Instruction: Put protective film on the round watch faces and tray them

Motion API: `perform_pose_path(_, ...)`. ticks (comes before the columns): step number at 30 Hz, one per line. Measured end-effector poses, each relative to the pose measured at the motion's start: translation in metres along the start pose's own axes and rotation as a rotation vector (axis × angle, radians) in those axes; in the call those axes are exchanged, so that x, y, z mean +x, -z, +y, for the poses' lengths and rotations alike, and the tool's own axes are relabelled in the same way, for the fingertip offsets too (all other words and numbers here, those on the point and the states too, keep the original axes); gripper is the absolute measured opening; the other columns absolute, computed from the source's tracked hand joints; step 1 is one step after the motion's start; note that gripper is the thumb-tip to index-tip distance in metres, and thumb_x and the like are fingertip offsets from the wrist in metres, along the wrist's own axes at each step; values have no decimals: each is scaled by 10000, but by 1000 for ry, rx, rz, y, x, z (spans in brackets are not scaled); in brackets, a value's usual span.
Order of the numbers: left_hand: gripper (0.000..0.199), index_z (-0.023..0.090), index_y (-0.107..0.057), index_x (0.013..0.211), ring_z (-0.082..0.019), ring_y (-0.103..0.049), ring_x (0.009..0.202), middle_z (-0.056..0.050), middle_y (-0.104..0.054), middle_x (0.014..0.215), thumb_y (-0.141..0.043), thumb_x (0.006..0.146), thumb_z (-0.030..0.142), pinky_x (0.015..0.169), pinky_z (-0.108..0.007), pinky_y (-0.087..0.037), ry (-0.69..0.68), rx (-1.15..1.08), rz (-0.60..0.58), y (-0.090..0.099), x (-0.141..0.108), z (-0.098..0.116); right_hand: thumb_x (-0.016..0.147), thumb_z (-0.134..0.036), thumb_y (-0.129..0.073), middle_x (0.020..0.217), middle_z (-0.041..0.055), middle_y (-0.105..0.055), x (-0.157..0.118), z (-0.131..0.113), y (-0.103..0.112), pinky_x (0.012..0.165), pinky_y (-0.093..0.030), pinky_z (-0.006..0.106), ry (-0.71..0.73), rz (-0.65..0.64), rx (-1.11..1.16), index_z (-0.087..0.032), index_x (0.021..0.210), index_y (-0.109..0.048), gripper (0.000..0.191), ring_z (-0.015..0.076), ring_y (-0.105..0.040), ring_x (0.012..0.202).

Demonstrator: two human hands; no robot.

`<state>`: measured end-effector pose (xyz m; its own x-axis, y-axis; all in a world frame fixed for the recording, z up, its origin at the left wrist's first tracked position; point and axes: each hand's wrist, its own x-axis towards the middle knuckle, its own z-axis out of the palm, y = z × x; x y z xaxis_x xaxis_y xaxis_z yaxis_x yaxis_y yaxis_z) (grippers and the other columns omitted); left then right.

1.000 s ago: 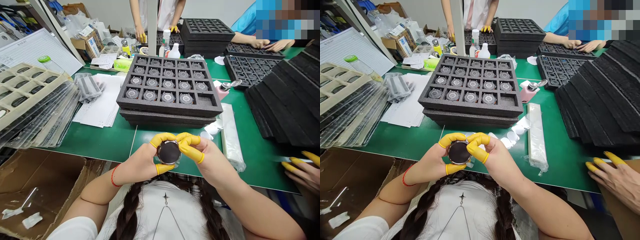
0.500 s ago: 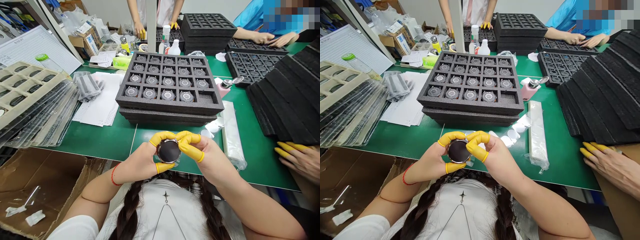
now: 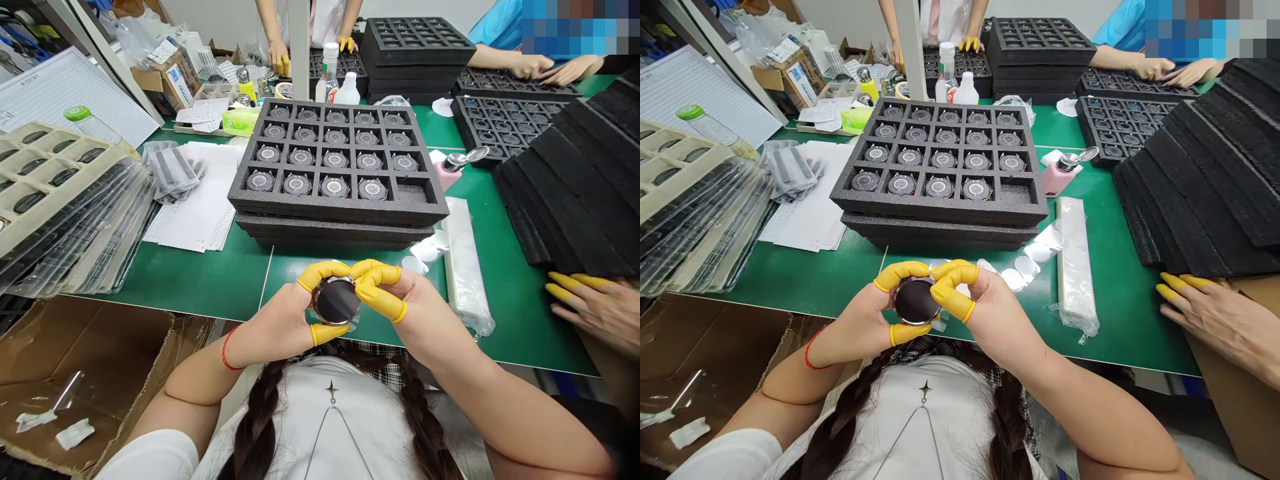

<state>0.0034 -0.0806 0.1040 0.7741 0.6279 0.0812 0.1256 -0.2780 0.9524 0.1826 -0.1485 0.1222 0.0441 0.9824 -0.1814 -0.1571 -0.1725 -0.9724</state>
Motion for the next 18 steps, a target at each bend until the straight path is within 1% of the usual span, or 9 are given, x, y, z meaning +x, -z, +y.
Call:
perform_pose_path(9,542,273,-455,1262,-175,-629,1014,-42,-574,1250,-731,796,260,864,-265,-529,-9,4,13,-1,-1,-1,807,-359,-711,921,0,-667,1,0,0,847,-488,303,13,-2,-13,-232,750,-672,145,165,-605,887)
perform_pose_path(12,565,277,-443,1272,-169,-629,1011,-39,-576,1250,-736,790,248,867,-257,-527,-10,9,9,0,-2,-1,819,-353,-695,945,7,-670,0,2,0,857,-484,325,37,0,-74,-230,748,-657,148,177,-611,900)
perform_pose_path(14,566,278,-444,1272,-166,-631,1004,-35,-581,1239,-736,788,235,860,-253,-528,0,17,10,0,-2,-1,819,-351,-692,992,19,-669,-1,3,1,890,-467,359,130,81,-198,-238,775,-655,126,204,-603,955)
perform_pose_path(16,553,280,-449,1262,-159,-641,973,-28,-595,1205,-734,790,238,849,-256,-532,30,9,16,1,-4,1,829,-357,-676,1047,30,-660,-4,3,2,935,-436,389,268,229,-345,-260,863,-667,103,227,-579,1017)
perform_pose_path(17,547,282,-450,1259,-156,-648,949,-24,-604,1180,-733,792,243,843,-261,-536,51,-5,24,1,-5,3,844,-369,-657,1059,33,-658,-5,2,2,948,-425,398,319,293,-394,-272,916,-670,121,232,-571,1029)
perform_pose_path(18,546,284,-449,1257,-154,-654,920,-20,-612,1154,-733,792,244,835,-268,-541,72,-25,33,1,-7,5,862,-384,-633,1060,34,-659,-5,2,3,952,-421,400,342,330,-418,-282,962,-671,148,232,-570,1026)
